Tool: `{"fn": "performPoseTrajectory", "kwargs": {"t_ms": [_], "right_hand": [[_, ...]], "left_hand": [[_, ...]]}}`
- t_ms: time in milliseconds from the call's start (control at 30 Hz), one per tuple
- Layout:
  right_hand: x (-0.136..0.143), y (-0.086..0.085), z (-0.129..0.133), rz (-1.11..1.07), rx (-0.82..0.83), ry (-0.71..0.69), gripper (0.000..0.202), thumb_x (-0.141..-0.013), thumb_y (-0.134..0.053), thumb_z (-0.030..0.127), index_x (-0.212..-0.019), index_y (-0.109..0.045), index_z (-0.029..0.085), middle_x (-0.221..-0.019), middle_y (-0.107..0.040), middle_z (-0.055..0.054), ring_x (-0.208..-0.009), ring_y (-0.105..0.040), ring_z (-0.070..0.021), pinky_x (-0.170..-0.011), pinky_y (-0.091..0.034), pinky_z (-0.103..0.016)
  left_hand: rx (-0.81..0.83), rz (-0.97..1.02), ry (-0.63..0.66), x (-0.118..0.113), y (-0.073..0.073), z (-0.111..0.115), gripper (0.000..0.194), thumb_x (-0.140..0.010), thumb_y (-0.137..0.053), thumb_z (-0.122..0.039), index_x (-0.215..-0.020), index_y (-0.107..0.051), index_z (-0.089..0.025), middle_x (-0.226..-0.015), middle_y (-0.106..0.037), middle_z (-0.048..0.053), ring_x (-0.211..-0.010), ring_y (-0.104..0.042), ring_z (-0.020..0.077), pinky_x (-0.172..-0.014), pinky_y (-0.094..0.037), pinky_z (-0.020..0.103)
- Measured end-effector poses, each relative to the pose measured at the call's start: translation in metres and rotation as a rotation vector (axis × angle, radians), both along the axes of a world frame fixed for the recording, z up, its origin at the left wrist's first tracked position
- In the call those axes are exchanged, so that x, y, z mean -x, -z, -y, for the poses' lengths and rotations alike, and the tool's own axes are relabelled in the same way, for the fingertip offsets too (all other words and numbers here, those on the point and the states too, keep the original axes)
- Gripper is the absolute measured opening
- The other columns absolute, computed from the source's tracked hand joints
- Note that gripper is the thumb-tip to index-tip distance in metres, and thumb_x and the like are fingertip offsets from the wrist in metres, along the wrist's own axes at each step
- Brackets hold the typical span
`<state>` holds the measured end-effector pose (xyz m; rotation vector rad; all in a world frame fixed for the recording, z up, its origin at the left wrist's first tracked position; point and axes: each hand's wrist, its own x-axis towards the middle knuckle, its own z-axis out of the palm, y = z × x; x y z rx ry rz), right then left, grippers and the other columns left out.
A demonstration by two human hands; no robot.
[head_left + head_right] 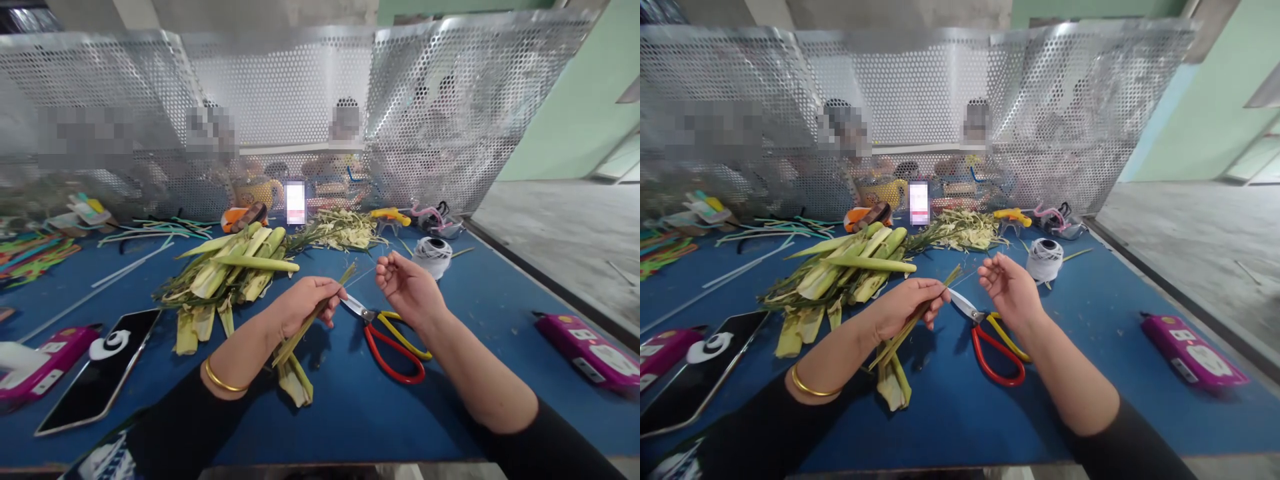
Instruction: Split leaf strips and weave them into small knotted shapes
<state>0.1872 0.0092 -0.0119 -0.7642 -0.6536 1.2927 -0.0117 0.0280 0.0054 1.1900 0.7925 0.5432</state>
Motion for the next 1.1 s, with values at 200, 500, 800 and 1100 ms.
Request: {"fn": "performPoseTrajectory", "kwargs": {"t_ms": [200,500,800,1100], "right_hand": [[-0.003,-0.003,0.001,-0.040,-0.011,0.120,0.012,-0.075,-0.065,0.025,-0.070,-0.056,0.020,-0.068,-0.061,0.002,-0.060,-0.060,-0.0094,-0.056,-0.051,-0.019],[0.000,-0.008,0.005,0.062,-0.137,0.203,0.016,-0.073,-0.066,0.028,-0.068,-0.052,0.021,-0.066,-0.056,0.003,-0.058,-0.056,-0.0092,-0.054,-0.048,-0.021],[-0.007,0.003,-0.004,0.299,0.028,0.329,0.017,-0.072,-0.063,0.034,-0.068,-0.052,0.021,-0.067,-0.058,0.000,-0.059,-0.058,-0.0138,-0.052,-0.044,-0.026],[-0.010,0.005,0.000,1.161,-0.166,0.642,0.026,-0.076,-0.059,0.031,-0.099,-0.067,0.021,-0.117,-0.061,-0.012,-0.112,-0.052,-0.0276,-0.085,-0.044,-0.041]], "left_hand": [[-0.007,-0.003,0.001,0.001,-0.002,0.001,0.017,-0.082,-0.057,-0.029,-0.074,-0.059,-0.014,-0.056,-0.045,-0.005,-0.044,-0.043,0.0064,-0.047,-0.048,0.021],[-0.107,-0.067,-0.022,0.001,-0.002,0.001,0.019,-0.082,-0.055,-0.029,-0.070,-0.058,-0.015,-0.055,-0.046,-0.005,-0.041,-0.042,0.0060,-0.045,-0.044,0.020],[-0.309,-0.200,-0.081,0.001,-0.008,0.004,0.020,-0.081,-0.050,-0.030,-0.068,-0.055,-0.016,-0.052,-0.043,-0.005,-0.042,-0.040,0.0065,-0.041,-0.034,0.018],[-0.362,-0.219,-0.153,0.002,-0.015,0.005,0.022,-0.078,-0.051,-0.035,-0.066,-0.054,-0.017,-0.050,-0.038,-0.006,-0.043,-0.030,0.0062,-0.041,-0.020,0.019]]}}
